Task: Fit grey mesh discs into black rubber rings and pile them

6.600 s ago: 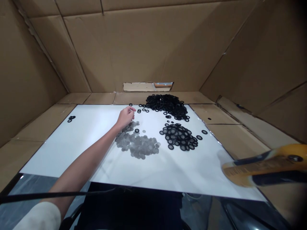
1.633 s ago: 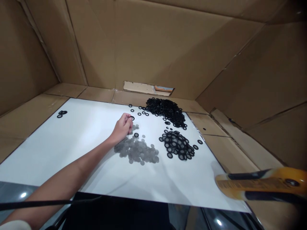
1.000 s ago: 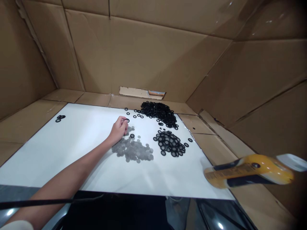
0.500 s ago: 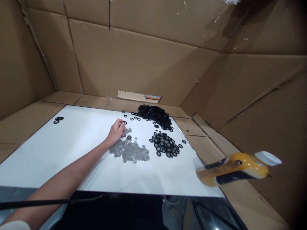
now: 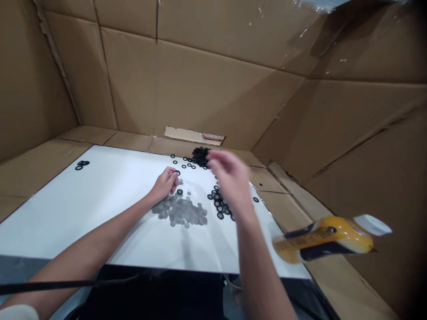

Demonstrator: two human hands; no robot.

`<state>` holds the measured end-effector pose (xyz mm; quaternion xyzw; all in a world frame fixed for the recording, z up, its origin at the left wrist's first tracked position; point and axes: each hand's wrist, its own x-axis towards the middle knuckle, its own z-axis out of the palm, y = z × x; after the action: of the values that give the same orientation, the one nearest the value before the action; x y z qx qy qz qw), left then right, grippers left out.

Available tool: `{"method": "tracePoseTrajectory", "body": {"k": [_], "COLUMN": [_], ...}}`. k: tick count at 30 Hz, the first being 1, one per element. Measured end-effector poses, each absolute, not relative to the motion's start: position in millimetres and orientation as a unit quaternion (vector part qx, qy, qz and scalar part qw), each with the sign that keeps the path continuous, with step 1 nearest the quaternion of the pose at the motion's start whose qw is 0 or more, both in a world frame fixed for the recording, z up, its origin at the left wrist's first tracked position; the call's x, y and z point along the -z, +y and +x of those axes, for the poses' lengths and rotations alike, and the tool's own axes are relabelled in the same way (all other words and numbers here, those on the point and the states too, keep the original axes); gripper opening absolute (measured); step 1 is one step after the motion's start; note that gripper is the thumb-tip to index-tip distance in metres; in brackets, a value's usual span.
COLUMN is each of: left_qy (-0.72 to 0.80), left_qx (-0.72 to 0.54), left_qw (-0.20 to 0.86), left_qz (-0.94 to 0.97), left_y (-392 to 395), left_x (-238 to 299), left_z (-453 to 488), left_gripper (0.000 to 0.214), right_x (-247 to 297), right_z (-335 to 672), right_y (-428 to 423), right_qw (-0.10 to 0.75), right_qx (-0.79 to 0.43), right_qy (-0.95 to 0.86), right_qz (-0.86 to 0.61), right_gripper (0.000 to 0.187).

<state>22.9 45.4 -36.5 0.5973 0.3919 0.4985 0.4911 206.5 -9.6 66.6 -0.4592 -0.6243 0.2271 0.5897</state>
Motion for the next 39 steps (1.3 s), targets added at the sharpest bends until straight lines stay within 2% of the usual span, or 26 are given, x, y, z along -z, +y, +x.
{"method": "tracePoseTrajectory", "body": {"k": [4, 9, 12, 16, 21, 28, 34, 39], "left_qy": [0.382, 0.375, 0.374, 0.367, 0.354, 0.341, 0.332, 0.33], "left_qx": [-0.491, -0.481, -0.472, -0.468, -0.477, -0.483, -0.506, -0.523], "left_qw": [0.487, 0.485, 0.488, 0.495, 0.52, 0.575, 0.597, 0.597], "left_qz": [0.613, 0.627, 0.632, 0.633, 0.613, 0.565, 0.527, 0.511], "left_y": [43.6, 40.3, 37.4, 34.6, 35.6, 33.6, 28.7, 30.1], "left_x": [35.2, 35.0, 33.9, 29.3, 24.1, 15.5, 9.0, 14.1], "left_z": [22.9, 24.5, 25.9, 26.7, 28.2, 31.5, 34.0, 35.4], "left_gripper": [0.022, 0.022, 0.021, 0.017, 0.015, 0.013, 0.012, 0.015], "right_x": [-27.9, 10.8, 18.0, 20.1, 20.5, 14.1, 10.1, 13.4], "right_z": [184.0, 176.3, 176.0, 172.5, 169.3, 167.8, 167.2, 163.1], "right_y": [19.5, 41.7, 41.7, 37.7, 34.5, 29.0, 21.6, 20.7], "right_qw": [0.5, 0.513, 0.521, 0.517, 0.525, 0.563, 0.565, 0.558], "right_qx": [-0.327, -0.383, -0.417, -0.451, -0.454, -0.392, -0.362, -0.411], "right_qy": [-0.617, -0.584, -0.56, -0.546, -0.549, -0.549, -0.564, -0.554], "right_qz": [-0.512, -0.499, -0.49, -0.481, -0.466, -0.478, -0.481, -0.462], "right_gripper": [0.017, 0.025, 0.032, 0.03, 0.027, 0.018, 0.019, 0.023]}}
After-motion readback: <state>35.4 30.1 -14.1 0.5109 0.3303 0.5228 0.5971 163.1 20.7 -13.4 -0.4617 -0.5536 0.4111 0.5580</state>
